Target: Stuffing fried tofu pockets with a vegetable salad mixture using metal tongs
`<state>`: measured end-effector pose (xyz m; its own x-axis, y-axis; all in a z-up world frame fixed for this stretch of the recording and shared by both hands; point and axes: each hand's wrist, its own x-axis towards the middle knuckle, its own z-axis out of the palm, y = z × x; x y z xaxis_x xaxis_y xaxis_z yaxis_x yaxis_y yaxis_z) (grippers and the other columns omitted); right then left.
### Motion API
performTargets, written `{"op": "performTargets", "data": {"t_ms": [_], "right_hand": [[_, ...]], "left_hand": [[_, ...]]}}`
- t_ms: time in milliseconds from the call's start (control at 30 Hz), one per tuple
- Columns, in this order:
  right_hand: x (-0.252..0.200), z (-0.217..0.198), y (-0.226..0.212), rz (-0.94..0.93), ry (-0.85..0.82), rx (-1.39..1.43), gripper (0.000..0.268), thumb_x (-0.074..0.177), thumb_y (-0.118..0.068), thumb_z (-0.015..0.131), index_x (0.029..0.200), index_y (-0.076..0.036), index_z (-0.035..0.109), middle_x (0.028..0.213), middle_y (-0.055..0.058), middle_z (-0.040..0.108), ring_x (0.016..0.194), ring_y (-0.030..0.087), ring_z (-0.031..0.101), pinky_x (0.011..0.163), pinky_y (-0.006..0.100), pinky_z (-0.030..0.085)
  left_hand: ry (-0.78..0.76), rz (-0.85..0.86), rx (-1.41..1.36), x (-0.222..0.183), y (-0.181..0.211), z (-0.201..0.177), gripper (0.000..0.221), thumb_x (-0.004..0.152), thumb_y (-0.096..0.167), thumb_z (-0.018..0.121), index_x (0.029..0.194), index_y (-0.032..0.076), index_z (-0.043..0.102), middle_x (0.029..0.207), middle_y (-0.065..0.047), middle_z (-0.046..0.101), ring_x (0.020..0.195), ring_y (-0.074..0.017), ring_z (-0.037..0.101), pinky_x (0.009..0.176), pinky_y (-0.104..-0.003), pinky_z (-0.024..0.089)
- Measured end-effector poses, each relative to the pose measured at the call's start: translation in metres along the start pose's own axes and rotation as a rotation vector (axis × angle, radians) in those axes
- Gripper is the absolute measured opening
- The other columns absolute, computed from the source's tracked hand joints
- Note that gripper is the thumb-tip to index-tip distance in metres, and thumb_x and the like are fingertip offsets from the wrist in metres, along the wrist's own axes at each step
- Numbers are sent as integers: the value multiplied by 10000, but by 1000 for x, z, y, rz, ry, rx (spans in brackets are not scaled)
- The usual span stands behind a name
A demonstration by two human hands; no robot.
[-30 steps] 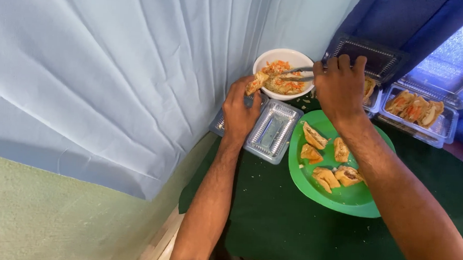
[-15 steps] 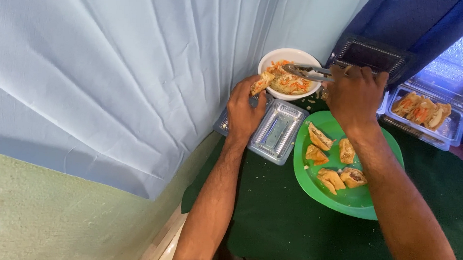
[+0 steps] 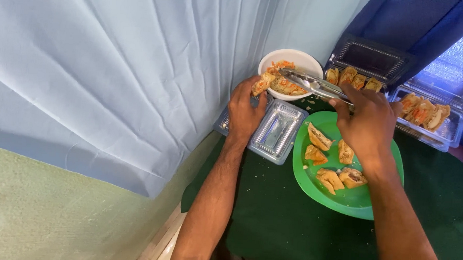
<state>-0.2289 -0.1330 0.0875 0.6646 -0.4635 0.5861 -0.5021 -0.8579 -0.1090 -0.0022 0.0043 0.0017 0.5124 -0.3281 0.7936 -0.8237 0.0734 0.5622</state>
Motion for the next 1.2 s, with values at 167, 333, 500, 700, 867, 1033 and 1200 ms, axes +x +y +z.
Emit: {"op": "performTargets", "data": {"t_ms": [167, 333, 500, 700, 867, 1033, 1200], "right_hand": [[-13, 5, 4, -120, 86, -110, 327, 1044, -326, 756, 1325, -158, 767, 1004, 87, 748, 979, 344, 657, 916, 517, 346], [-17, 2, -5, -193, 147, -232, 305, 1018, -287, 773, 1304, -187, 746, 1036, 47, 756, 1014, 307, 680, 935, 492, 377], [-16, 0, -8, -180, 132, -219, 340, 1038, -325, 764, 1349, -189, 741, 1089, 53, 756, 1054, 322, 669, 980, 567, 378], [-17, -3, -9, -140, 94, -213, 404, 1028, -345, 757, 1388, -167, 713, 1119, 81, 744, 1054, 339, 653, 977, 566, 365], [-15, 9, 10, -73, 80, -178, 425, 1061, -371, 731, 1414, -140, 678, 1059, 131, 704, 1015, 377, 646, 964, 608, 395], [-15, 26, 24, 121, -139, 88, 528, 1048, -417, 622, 1498, -141, 615, 1235, 238, 695, 1197, 415, 591, 950, 698, 344], [-26, 38, 40, 68, -65, 68, 502, 1032, -372, 687, 1450, -95, 666, 1254, 204, 722, 1173, 399, 630, 895, 583, 376]], "left_hand": [[-19, 3, 3, -2, -1, 2, 390, 938, 46, 684, 1317, 26, 593, 1260, -155, 692, 1156, -305, 667, 1018, -426, 561], [-22, 34, 7, -2, -3, 3, 427, 918, 8, 695, 1332, 26, 590, 1266, -156, 686, 1165, -312, 664, 1042, -431, 555], [-16, 41, 16, -3, -2, 5, 404, 931, 24, 703, 1320, 22, 592, 1256, -151, 692, 1150, -301, 673, 1023, -427, 569], [-29, 35, 8, -2, 0, 2, 397, 941, 30, 685, 1325, 25, 586, 1272, -162, 684, 1177, -316, 664, 1046, -435, 555], [6, -7, 9, 1, 5, -1, 362, 936, 39, 672, 1293, 29, 611, 1243, -152, 696, 1156, -303, 667, 1030, -416, 554], [32, 64, -13, 3, 4, -1, 328, 967, 0, 636, 1290, 58, 651, 1234, -163, 686, 1184, -309, 657, 1052, -426, 563], [58, 13, 1, -1, -1, 1, 306, 991, 63, 654, 1297, 60, 648, 1256, -166, 629, 1155, -303, 665, 1016, -401, 594]]}}
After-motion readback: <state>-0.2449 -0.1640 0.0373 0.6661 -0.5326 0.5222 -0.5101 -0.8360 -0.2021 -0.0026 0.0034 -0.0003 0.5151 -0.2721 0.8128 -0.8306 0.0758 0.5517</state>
